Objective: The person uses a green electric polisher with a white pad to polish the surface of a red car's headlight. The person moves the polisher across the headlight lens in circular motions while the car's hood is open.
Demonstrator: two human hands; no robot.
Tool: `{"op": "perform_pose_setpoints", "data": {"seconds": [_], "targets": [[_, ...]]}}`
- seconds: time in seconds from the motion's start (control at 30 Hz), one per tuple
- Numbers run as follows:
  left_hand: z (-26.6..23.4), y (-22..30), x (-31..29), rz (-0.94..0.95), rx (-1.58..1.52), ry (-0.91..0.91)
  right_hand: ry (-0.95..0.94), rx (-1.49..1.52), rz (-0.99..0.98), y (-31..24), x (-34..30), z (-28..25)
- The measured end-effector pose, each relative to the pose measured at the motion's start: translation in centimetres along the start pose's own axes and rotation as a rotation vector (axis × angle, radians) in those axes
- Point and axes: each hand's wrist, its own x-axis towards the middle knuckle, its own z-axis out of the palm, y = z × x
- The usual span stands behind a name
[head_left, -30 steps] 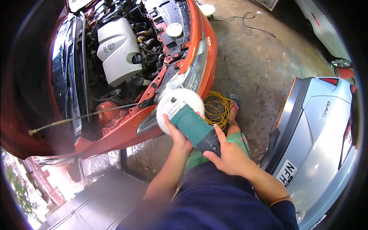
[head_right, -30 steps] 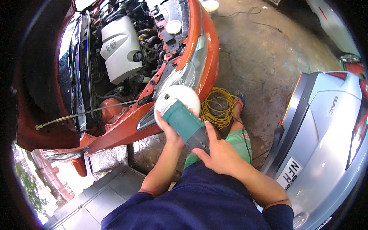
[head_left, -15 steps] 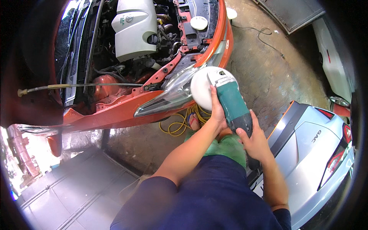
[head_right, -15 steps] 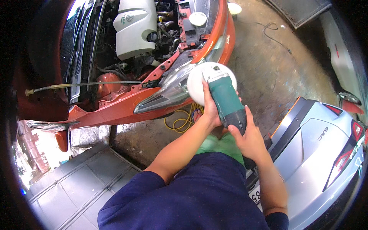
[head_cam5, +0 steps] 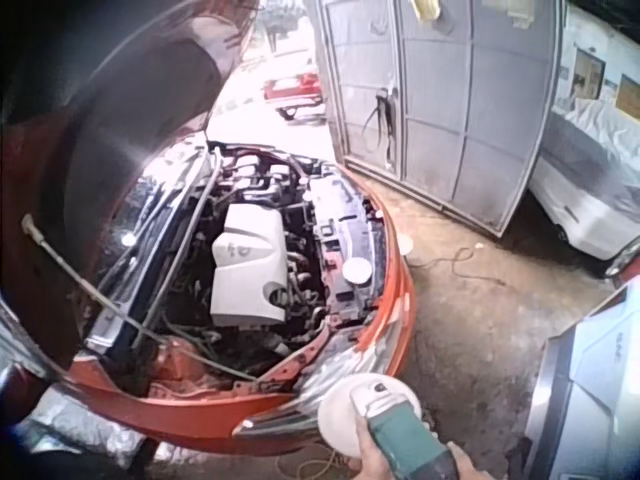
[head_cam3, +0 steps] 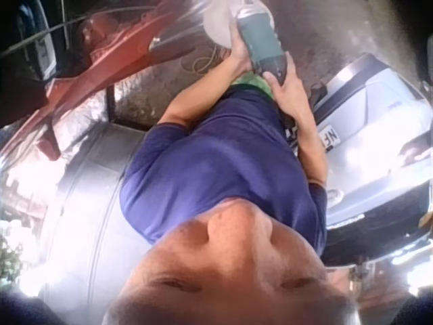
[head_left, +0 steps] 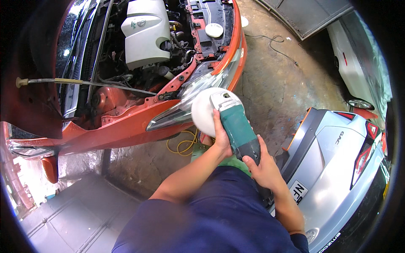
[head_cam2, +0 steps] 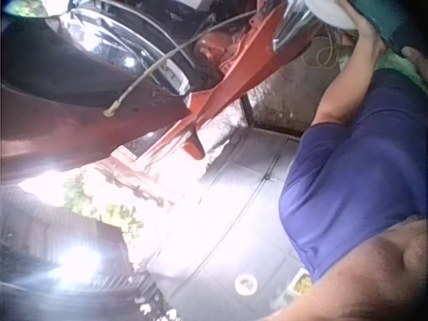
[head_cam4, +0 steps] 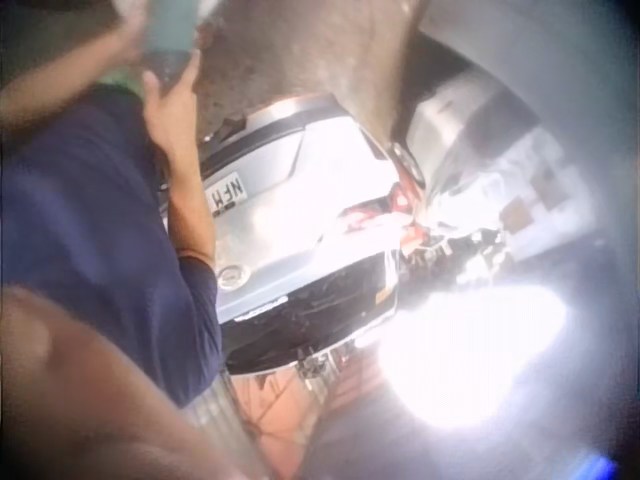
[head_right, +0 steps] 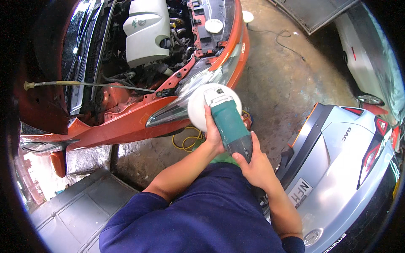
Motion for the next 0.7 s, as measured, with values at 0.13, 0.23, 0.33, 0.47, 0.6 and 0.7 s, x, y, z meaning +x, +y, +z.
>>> {"op": "perform_pose_setpoints", "data": {"seconds": [0.13,0.23,0.33,0.47,0.6,0.7], "targets": [[0.5,0.7,-2.9,0.007,0.009,0.100,-0.068,0.003,0.014,-1.4,-1.2,0.4],[-0.3,0.8,-3.8,0.068,-0.023,0.074,-0.078,-0.056,-0.040,-2.1,-1.4,0.5],[0.3,1.0,-3.7,0.081,-0.048,0.099,-0.105,-0.106,-0.011,-3.6,-1.2,-0.6],[1.1,0.6,-0.9,0.042,-0.071,0.064,-0.030,-0.140,-0.039,-3.2,0.0,-1.9],[2.3,0.1,3.8,-0.002,-0.112,-0.020,0.089,-0.170,-0.107,-1.9,2.4,-4.0],[3.1,-0.2,7.6,0.001,-0.104,-0.058,0.151,-0.188,-0.099,-1.9,4.5,-5.7]]}}
